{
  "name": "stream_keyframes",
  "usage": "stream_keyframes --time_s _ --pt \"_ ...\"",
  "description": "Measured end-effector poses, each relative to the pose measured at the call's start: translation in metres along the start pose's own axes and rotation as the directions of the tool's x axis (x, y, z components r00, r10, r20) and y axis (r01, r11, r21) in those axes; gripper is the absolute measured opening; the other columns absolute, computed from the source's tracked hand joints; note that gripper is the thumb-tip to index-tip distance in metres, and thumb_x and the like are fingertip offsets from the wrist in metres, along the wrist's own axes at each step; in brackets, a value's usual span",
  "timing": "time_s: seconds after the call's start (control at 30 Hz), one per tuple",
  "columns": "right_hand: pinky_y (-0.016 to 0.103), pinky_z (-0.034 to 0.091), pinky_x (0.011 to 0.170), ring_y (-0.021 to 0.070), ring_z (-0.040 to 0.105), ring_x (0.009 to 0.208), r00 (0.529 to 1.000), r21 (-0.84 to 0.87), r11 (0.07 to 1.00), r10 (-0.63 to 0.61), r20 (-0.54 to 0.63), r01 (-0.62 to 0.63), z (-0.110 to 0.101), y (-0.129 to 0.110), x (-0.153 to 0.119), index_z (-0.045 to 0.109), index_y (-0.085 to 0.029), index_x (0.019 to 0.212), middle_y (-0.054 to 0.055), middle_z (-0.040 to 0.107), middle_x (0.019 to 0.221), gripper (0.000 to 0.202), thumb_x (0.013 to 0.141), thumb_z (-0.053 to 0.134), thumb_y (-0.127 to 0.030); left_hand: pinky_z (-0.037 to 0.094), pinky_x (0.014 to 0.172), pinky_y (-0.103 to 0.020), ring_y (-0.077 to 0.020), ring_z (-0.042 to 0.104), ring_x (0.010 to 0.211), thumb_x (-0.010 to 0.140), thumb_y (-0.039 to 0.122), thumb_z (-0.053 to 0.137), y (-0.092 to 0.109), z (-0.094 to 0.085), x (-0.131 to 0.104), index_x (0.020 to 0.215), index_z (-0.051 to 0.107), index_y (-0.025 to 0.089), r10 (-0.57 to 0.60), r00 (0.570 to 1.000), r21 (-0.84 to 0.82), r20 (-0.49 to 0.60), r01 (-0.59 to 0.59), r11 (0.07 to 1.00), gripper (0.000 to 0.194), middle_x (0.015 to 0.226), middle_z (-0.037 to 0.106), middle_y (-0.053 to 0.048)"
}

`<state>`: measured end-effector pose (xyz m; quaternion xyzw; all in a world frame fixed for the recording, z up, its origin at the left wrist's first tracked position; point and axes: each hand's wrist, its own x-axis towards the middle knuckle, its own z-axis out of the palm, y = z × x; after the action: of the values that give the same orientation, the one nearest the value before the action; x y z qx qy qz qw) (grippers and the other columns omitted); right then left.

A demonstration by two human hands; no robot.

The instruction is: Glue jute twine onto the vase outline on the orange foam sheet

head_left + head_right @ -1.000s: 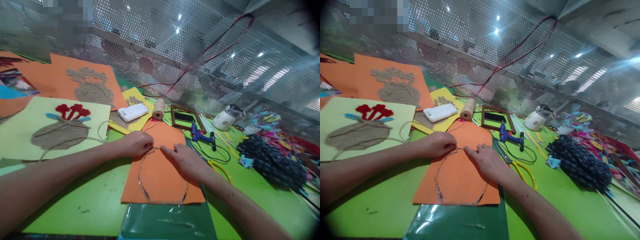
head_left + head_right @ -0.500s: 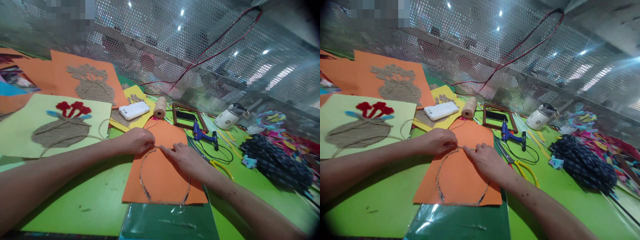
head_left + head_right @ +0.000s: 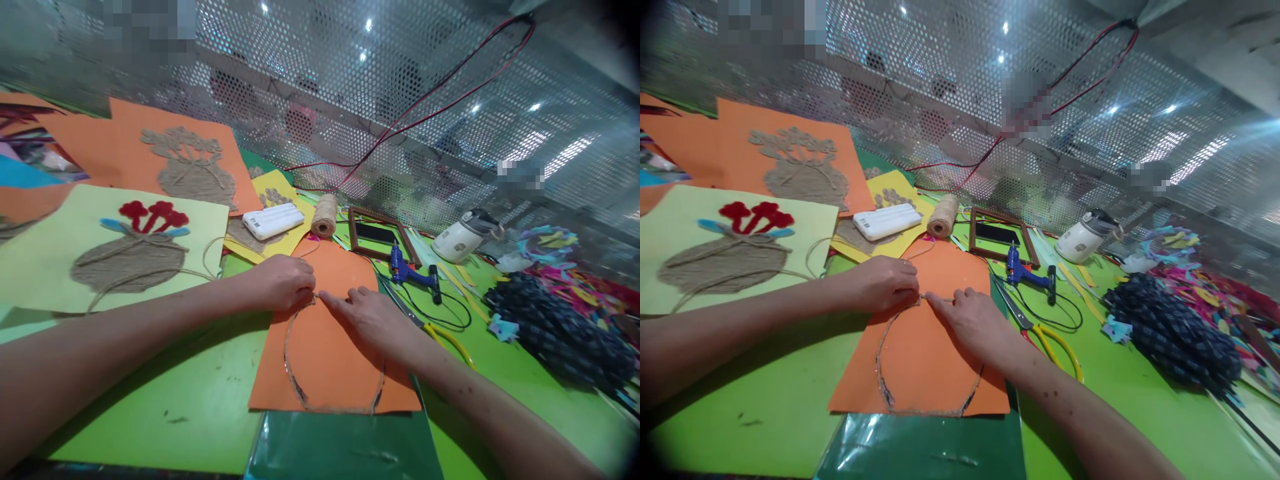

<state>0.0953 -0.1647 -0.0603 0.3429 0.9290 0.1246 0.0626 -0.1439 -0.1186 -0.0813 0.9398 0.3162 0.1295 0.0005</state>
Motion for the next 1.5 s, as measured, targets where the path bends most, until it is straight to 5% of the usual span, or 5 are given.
stream_keyframes --time_s 1.2,1.5 --pt "0.033 0.019 0.056 0.0179 0.048 0.065 1.0 -0.005 1.0 -0.002 0.03 0.002 -0.0029 0.0004 0.0003 0.033 -0.029 0.147 0.002 0.057 0.076 0.052 0.097 0.044 -0.017 0.037 0.061 -0.029 -0.0172 0.059 0.073 0.089 0.022 0.052 0.002 0.001 0.0016 0.075 0.068 0.017 -0.047 0.999 0.01 0.017 0.047 0.999 0.022 0.074 0.066 -0.004" --pt "0.033 0.021 0.056 0.0189 0.051 0.067 0.999 0.005 1.0 -0.001 0.05 0.001 -0.0048 -0.0002 0.0009 0.032 -0.029 0.148 0.004 0.059 0.077 0.056 0.096 0.044 -0.015 0.039 0.064 -0.028 -0.0177 0.062 0.076 0.087 0.023 0.051 0.0022 0.0029 0.0019 0.08 0.069 0.019 -0.152 0.987 -0.061 0.055 0.156 0.986 0.019 0.081 0.07 -0.004"
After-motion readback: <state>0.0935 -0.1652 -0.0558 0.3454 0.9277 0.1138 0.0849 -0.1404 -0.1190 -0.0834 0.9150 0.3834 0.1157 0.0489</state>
